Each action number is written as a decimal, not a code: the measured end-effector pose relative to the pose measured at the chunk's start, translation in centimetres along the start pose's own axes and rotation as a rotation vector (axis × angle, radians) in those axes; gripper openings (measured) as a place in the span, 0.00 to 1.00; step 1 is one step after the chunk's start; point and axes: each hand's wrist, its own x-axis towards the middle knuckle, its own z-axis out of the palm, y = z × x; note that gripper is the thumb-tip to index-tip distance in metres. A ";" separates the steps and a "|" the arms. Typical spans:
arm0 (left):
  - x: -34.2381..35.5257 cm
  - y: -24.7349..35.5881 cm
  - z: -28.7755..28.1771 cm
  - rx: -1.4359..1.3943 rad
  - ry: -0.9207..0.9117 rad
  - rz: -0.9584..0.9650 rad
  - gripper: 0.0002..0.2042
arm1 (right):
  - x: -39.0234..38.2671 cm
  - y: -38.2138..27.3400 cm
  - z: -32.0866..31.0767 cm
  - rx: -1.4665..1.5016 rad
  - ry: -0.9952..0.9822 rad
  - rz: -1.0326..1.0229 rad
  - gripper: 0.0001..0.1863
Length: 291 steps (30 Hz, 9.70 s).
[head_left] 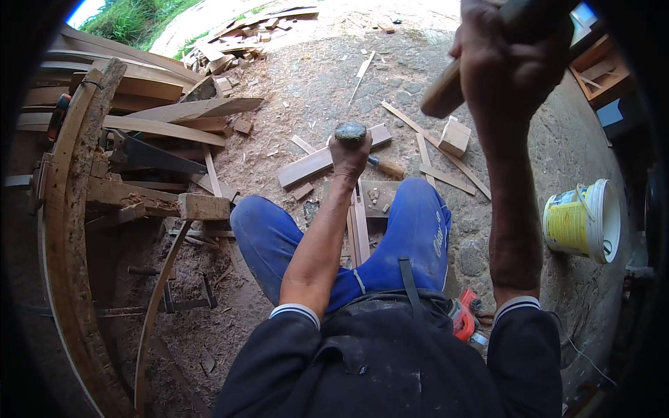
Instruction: The person sits on the ground and repeatedly strikes the back of a chisel with a hammer to sharpen or shape its edge. The person holds the chisel in the left hand and the hammer in the right hand, striking the chisel multiple times in a repetitive motion.
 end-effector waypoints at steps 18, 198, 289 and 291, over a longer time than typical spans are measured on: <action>-0.5 -1.3 0.7 -0.127 0.122 -0.010 0.07 | -11.0 6.0 1.5 -0.296 -1.139 0.335 0.29; -4.6 2.2 -2.6 0.173 0.055 0.405 0.12 | -18.4 3.5 -2.4 -0.023 -0.565 0.184 0.39; 0.0 9.9 -3.8 -0.234 -0.242 -0.181 0.19 | -27.7 12.8 -1.8 -0.111 -0.876 0.861 0.33; -1.0 9.7 -3.1 -0.399 -0.117 -0.091 0.19 | -27.8 12.9 -1.8 -0.104 -0.872 0.849 0.33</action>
